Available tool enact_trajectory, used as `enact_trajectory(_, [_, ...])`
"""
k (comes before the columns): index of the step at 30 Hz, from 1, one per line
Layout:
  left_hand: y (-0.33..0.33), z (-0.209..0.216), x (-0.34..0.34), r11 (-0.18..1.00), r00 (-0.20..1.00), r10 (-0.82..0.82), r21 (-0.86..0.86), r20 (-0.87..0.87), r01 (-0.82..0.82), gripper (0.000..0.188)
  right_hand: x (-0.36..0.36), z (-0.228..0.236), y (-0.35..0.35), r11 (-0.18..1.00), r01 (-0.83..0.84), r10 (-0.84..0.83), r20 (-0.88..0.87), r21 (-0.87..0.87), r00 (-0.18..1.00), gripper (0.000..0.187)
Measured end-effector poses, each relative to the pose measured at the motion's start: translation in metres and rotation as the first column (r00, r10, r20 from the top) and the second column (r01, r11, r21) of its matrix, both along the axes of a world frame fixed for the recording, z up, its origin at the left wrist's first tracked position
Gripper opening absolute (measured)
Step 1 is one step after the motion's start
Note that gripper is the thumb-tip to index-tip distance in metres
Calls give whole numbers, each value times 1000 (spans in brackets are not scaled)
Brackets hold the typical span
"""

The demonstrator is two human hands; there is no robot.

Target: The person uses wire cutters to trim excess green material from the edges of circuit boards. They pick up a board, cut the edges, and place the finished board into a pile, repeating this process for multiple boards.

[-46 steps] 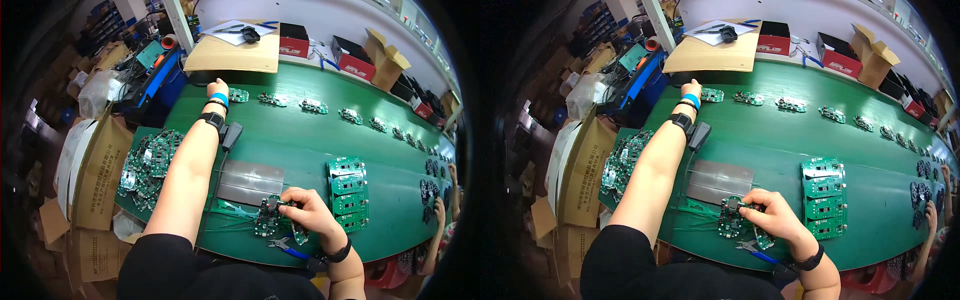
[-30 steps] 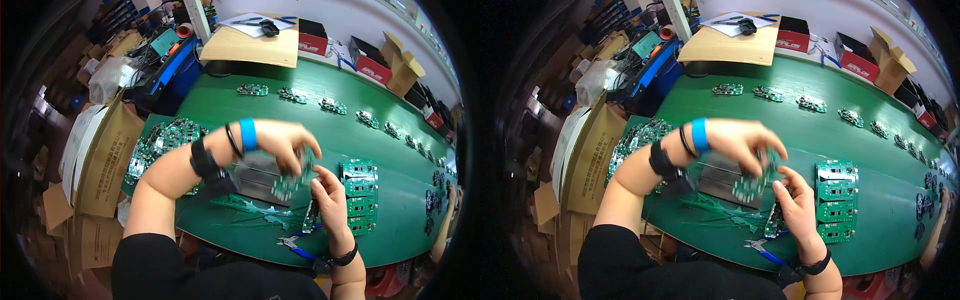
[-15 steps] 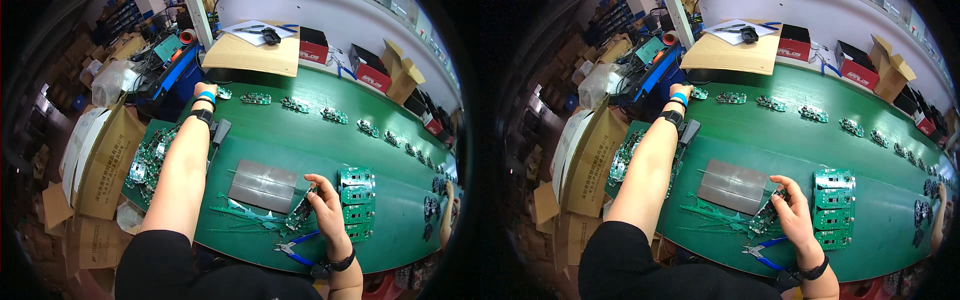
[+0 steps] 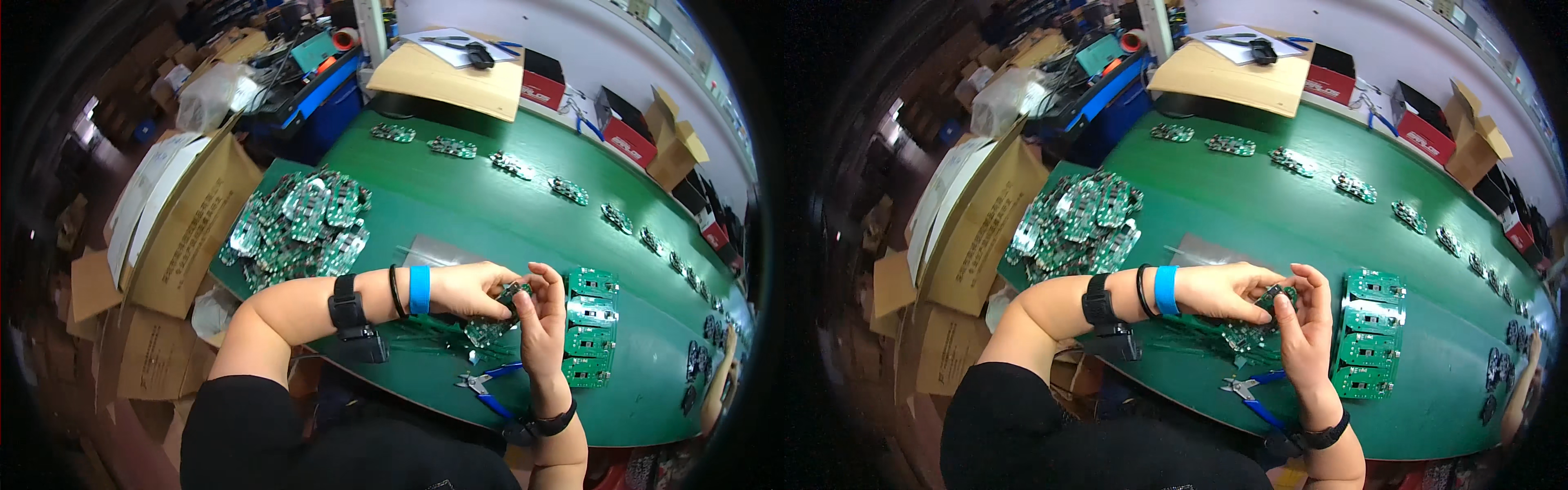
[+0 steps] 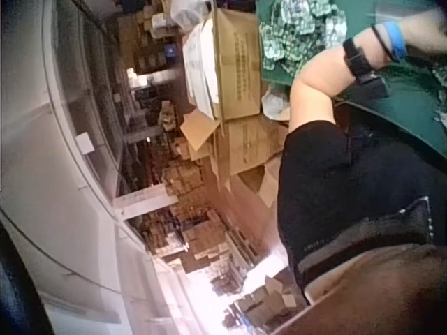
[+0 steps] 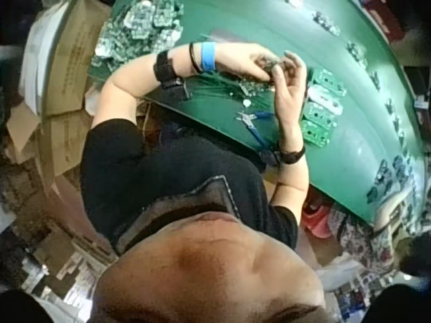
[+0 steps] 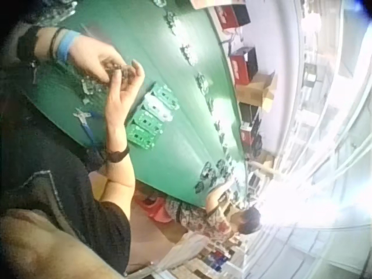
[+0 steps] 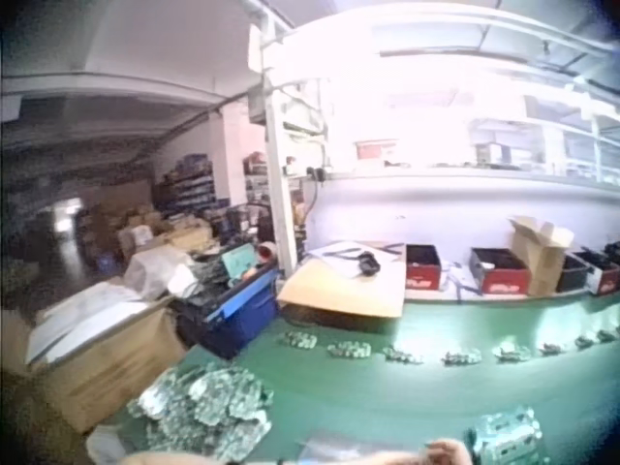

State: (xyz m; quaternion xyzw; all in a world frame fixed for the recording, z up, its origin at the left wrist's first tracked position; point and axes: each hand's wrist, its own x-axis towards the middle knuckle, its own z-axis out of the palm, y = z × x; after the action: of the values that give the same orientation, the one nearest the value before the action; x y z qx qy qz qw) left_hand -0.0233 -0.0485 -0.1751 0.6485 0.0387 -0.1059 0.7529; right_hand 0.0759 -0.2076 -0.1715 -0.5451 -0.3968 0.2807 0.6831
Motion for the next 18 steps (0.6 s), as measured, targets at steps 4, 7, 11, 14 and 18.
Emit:
enact_trajectory(4, [33,24,-41,891,939,334,296,86,-344,54,8,5,-2,980,171,-29,764,-106,644,32])
enact_trajectory(7, [69,48,-86,595,830,466,585,307,-551,53,20,-17,-3,948,262,22,858,-181,513,33])
enact_trajectory(11, [112,66,-158,144,607,591,670,531,-728,47,27,-32,2,935,247,89,845,-253,527,22])
enact_trajectory(14, [140,65,-207,-83,387,729,633,565,-769,48,28,-38,8,957,233,15,833,-172,552,5])
enact_trajectory(18, [167,53,-264,-168,87,832,399,547,-901,44,18,-18,5,964,221,-52,709,-149,703,4])
